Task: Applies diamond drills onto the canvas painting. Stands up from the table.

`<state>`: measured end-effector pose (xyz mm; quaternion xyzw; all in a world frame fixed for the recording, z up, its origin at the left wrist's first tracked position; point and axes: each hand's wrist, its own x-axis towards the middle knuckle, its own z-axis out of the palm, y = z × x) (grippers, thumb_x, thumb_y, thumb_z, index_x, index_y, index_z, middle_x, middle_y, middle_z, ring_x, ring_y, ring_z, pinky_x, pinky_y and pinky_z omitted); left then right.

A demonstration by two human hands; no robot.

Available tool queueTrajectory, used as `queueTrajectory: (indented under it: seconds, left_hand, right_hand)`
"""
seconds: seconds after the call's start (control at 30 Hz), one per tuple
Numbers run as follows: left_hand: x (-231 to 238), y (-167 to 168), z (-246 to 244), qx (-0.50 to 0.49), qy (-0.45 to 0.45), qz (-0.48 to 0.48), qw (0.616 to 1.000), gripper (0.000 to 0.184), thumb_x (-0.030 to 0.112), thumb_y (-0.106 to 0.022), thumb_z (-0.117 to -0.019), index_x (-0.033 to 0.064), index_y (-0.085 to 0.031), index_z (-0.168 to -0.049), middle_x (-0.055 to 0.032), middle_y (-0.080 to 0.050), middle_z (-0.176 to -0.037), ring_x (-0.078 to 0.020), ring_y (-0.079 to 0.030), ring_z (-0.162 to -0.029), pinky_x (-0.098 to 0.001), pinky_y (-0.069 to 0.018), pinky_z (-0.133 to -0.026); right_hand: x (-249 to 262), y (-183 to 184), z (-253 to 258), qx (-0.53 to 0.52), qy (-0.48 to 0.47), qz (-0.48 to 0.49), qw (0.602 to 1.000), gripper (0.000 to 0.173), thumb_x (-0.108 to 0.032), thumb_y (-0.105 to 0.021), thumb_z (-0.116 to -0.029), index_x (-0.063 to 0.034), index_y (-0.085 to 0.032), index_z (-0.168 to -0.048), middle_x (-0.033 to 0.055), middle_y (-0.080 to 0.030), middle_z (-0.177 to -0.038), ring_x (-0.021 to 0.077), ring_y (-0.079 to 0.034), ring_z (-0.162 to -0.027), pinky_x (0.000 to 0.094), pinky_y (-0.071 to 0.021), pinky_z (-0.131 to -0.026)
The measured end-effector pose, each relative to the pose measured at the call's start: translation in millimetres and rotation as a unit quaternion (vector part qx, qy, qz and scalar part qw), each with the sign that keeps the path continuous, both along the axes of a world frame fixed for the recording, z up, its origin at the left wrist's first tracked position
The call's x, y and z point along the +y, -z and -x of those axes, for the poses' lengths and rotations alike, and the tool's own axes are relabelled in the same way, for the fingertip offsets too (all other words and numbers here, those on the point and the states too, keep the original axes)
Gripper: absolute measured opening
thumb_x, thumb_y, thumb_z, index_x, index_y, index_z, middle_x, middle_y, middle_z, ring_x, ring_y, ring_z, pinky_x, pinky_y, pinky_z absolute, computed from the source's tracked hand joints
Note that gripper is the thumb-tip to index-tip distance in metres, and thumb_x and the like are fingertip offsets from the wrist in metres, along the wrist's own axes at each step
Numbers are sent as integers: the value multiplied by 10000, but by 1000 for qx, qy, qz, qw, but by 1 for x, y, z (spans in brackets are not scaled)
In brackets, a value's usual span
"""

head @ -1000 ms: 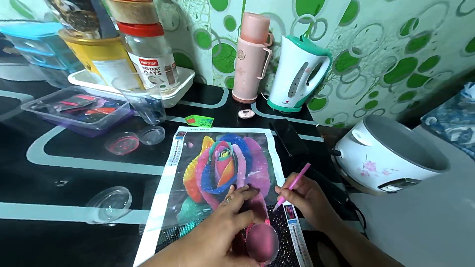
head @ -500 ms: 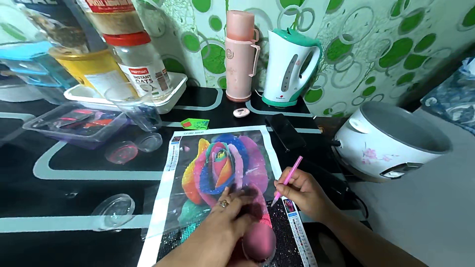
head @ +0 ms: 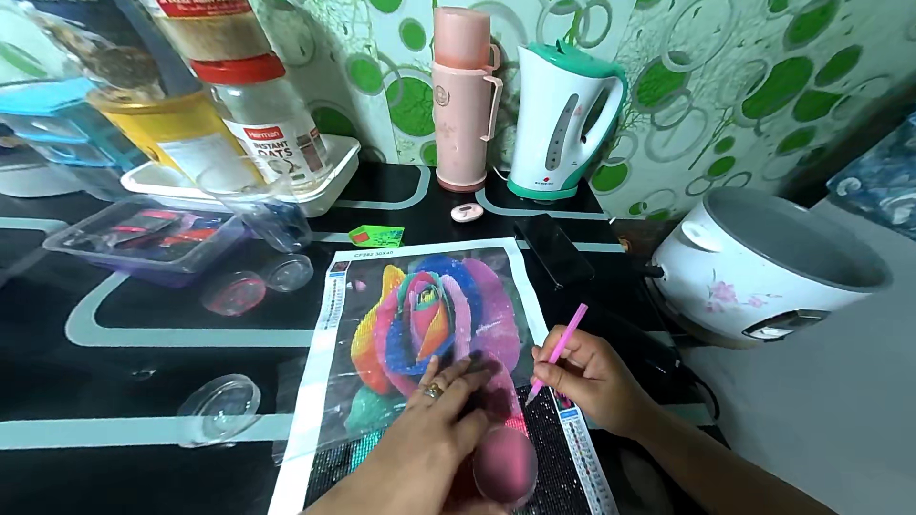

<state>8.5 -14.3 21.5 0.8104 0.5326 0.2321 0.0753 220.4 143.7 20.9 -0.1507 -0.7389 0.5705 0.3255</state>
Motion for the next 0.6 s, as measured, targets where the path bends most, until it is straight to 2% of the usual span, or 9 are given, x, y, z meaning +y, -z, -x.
queueTrajectory:
  seconds: [0.1,0.17,0.27,0.4,0.5,0.6]
  left_hand:
    - [1,3,1,-20,8,13,1000,632,689,-697,-796,172,-719,-1159,-180,-592,-1406,-422,-459,-1414,-700,-269,-1168]
    - [1,5,1,-29,11,21,999,633,684,-702,-796,169,-715,-1165,-174,-594,-1406,-418,-461,-1413,-707,-266,-1165]
    - [2,7,2,-35,10,20,999,645,695,-697,-792,171,-711,-1168,-170,-602,-1400,-418,-469,-1408,-715,-283,-1153]
    - [2,8,2,-35,8,15,999,645,698,-698,-790,159,-712,-1144,-183,-603,-1396,-428,-478,-1398,-711,-294,-1146]
    - [3,7,1,-34,7,10,999,645,692,-705,-784,138,-709,-1112,-188,-612,-1384,-439,-491,-1383,-714,-311,-1132]
    - [3,7,1,-33,8,7,999,643,691,-704,-784,133,-708,-1102,-183,-620,-1375,-440,-499,-1377,-722,-311,-1126]
  right_hand:
    - [-8,3,3,32,-14,-52,998,86,-115,-665,-966,-40,-633,-939,-30,-670,-852,-8,-627,-790,169,-532,-725]
    - [-12,6,6,46,-23,-105,993,96,-112,-674,-957,-24,-641,-936,-13,-686,-878,-6,-634,-836,186,-531,-806]
    - [-14,6,8,56,-28,-154,986,109,-125,-668,-965,-24,-637,-940,-5,-682,-874,-7,-610,-853,218,-479,-882]
    - [-20,3,8,64,-48,-176,981,136,-155,-661,-983,-31,-627,-938,9,-671,-847,13,-633,-832,296,-492,-989]
    - [-28,2,7,42,-64,-231,970,180,-209,-657,-1002,-39,-642,-943,29,-676,-854,45,-666,-870,377,-460,-1119]
    - [-32,6,9,28,-65,-263,962,177,-214,-653,-1007,-47,-635,-949,36,-676,-873,66,-670,-892,396,-436,-1141]
